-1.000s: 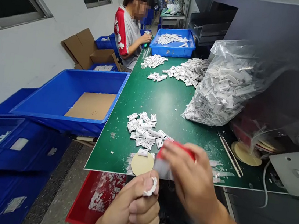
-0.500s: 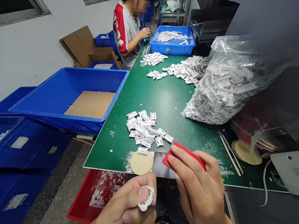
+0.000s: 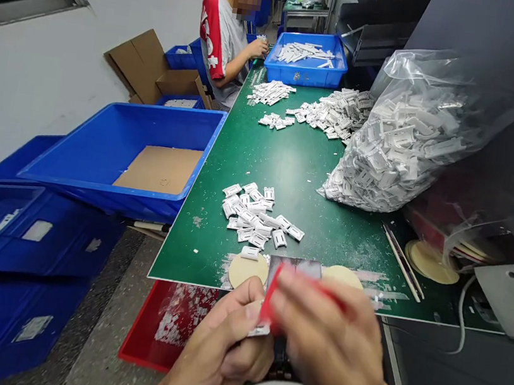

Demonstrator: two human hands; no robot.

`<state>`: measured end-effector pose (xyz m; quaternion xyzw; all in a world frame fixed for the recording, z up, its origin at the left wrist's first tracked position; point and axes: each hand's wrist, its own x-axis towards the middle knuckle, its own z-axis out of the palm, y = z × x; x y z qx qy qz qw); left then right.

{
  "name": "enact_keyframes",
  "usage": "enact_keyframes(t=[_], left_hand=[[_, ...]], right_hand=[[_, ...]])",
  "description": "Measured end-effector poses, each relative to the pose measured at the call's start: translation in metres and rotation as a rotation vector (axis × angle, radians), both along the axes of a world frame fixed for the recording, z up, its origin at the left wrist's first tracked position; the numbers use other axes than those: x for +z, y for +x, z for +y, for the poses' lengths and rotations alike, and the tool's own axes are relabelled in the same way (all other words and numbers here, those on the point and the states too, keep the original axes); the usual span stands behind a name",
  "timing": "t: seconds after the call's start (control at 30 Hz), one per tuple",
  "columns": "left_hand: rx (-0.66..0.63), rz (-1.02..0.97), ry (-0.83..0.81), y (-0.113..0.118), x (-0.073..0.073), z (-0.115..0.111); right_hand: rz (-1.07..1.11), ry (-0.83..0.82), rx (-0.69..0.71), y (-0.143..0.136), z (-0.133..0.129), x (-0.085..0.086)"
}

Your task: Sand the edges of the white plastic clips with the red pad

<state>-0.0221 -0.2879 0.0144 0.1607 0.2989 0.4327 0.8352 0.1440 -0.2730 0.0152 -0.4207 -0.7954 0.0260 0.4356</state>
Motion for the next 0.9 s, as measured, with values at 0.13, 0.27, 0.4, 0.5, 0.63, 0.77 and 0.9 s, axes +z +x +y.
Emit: enact_keyframes(t=[0.13, 0.27, 0.4, 0.5, 0.63, 0.77, 0.9], left_hand=[[-0.016, -0.064, 0.039, -0.003, 0.001, -0.001], [-0.023, -0.123, 0.023, -0.005, 0.004, -0.001], [-0.077, -0.224, -0.018, -0.007, 0.006, 0.001], [-0.094, -0.271, -0.039, -0.007, 0.007, 0.002], [-0.098, -0.278, -0.058, -0.007, 0.008, 0.003], [-0.061, -0.261, -0.110, -0.004, 0.012, 0.005], [0.060, -0.152, -0.137, 0.000, 0.013, 0.007]], right_hand=[[-0.009, 0.012, -0.029, 0.002, 0.008, 0.001], [-0.086, -0.028, -0.066, 0.005, 0.015, -0.008], [0.061, -0.132, -0.130, 0.008, 0.015, -0.018], [0.194, -0.237, -0.035, 0.006, 0.008, -0.020], [0.323, -0.417, 0.027, 0.006, -0.001, -0.018], [0.352, -0.447, 0.057, 0.010, -0.005, -0.017], [0.396, -0.470, 0.063, 0.011, -0.008, -0.020]])
